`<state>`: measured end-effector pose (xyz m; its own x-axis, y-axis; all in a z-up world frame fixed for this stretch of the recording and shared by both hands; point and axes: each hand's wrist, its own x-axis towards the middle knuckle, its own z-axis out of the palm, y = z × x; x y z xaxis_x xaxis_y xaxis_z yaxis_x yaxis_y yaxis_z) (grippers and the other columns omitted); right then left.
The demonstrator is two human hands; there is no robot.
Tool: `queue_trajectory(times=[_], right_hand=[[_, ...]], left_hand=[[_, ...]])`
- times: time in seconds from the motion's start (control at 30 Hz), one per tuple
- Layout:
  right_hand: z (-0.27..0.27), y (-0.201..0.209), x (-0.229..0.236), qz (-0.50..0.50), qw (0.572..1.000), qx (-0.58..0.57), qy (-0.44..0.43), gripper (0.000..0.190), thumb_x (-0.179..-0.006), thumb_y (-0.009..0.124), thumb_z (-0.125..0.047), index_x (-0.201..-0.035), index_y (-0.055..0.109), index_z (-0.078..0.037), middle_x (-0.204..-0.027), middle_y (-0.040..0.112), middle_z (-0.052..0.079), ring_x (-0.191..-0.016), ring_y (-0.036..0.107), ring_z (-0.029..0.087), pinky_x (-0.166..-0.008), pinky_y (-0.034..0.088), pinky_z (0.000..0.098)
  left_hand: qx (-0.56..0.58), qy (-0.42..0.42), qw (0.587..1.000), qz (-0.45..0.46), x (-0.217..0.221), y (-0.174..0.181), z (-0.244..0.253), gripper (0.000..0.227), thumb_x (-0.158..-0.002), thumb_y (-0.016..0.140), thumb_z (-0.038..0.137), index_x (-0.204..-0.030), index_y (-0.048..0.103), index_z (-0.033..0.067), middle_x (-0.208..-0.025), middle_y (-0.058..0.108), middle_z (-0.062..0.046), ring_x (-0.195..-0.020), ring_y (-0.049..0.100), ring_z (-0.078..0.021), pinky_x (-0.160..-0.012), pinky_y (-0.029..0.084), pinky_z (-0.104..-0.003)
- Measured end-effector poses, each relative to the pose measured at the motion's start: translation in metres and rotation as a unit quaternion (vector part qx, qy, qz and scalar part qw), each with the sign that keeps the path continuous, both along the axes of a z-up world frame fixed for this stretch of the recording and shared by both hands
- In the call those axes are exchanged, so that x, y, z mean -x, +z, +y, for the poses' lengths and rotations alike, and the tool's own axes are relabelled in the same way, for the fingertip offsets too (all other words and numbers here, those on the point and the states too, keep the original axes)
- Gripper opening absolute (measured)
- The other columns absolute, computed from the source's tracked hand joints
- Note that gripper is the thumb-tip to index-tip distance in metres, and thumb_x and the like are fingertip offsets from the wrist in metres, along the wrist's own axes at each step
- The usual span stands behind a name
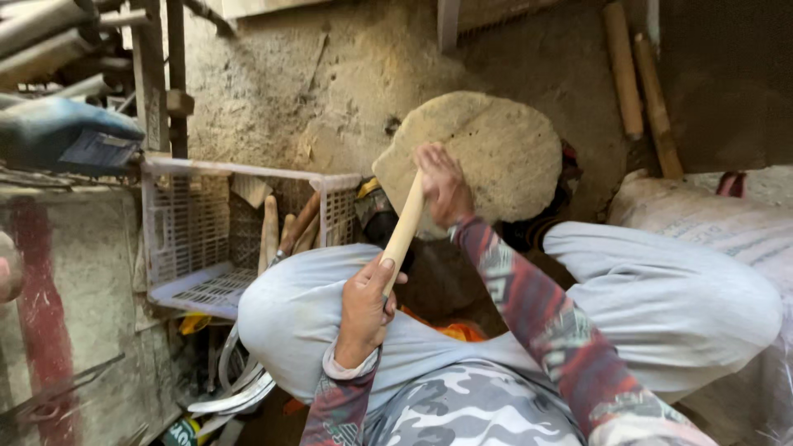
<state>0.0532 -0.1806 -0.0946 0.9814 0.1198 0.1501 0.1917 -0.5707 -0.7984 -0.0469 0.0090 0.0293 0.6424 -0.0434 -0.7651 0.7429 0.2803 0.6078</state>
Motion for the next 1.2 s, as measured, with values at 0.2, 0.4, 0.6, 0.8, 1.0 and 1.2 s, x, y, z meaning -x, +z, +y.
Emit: queue_trajectory(times=[0.2, 0.4, 0.6, 0.8, 1.0, 1.2], right_hand=[[0.017, 0.027, 0.048, -0.01, 0.998, -0.05, 0.026, 0.055, -0.104, 0.036, -0.023, -0.153, 0.045, 0.001, -0.16, 0.046, 0.023, -0.155, 0.038, 0.04, -0.13, 0.022, 0.0535], [0.006, 0.02, 0.021, 0.002, 0.999, -0.034, 0.006, 0.06, -0.1, 0.039, -0.025, -0.152, 0.048, 0.002, -0.158, 0.047, 0.022, -0.152, 0.038, 0.041, -0.126, 0.02, 0.0534], [0.009, 0.025, 0.028, -0.033, 0.999, 0.004, 0.012, 0.06, -0.107, 0.028, -0.028, -0.153, 0.044, 0.008, -0.16, 0.043, 0.029, -0.154, 0.034, 0.044, -0.129, 0.019, 0.0532], [0.018, 0.006, 0.058, -0.021, 0.999, -0.009, 0.027, 0.06, -0.106, 0.025, -0.031, -0.15, 0.047, 0.003, -0.157, 0.049, 0.023, -0.154, 0.038, 0.038, -0.13, 0.019, 0.055], [-0.043, -0.04, -0.028, -0.001, 1.0, 0.015, -0.017, 0.067, -0.107, 0.032, -0.045, -0.153, 0.047, 0.002, -0.155, 0.048, 0.029, -0.148, 0.036, 0.045, -0.119, 0.023, 0.0531], [-0.027, -0.008, 0.043, -0.03, 0.999, -0.01, -0.038, 0.062, -0.109, 0.032, -0.041, -0.155, 0.044, -0.001, -0.16, 0.046, 0.022, -0.155, 0.035, 0.041, -0.13, 0.023, 0.0534]], left_hand=[[-0.016, -0.007, 1.0, 0.004, -0.003, -0.003, -0.001, 0.045, -0.098, 0.062, 0.028, -0.135, 0.066, 0.0043, -0.084, 0.068, -0.006, -0.04, 0.045, -0.006, -0.032, 0.03, -0.02], [-0.007, -0.003, 1.0, 0.008, 0.006, -0.005, 0.003, 0.045, -0.1, 0.062, 0.028, -0.135, 0.067, 0.001, -0.085, 0.068, -0.008, -0.042, 0.046, -0.0058, -0.033, 0.031, -0.02], [0.007, 0.005, 1.0, 0.015, -0.004, -0.004, -0.001, 0.043, -0.1, 0.062, 0.03, -0.129, 0.067, -0.0016, -0.084, 0.068, -0.008, -0.041, 0.045, -0.0067, -0.032, 0.03, -0.021], [0.009, 0.009, 1.0, 0.008, 0.008, -0.003, 0.004, 0.045, -0.1, 0.061, 0.03, -0.133, 0.066, -0.0002, -0.085, 0.068, -0.007, -0.042, 0.045, -0.0057, -0.033, 0.03, -0.02], [0.069, -0.005, 0.997, 0.025, -0.007, -0.006, -0.003, 0.035, -0.1, 0.059, 0.033, -0.113, 0.067, 0.0011, -0.081, 0.065, -0.008, -0.041, 0.044, -0.0067, -0.032, 0.028, -0.022], [0.123, 0.008, 0.991, 0.055, 0.007, -0.024, -0.006, 0.031, -0.1, 0.058, 0.032, -0.105, 0.062, 0.0025, -0.083, 0.068, -0.008, -0.042, 0.045, -0.0072, -0.032, 0.029, -0.022]])
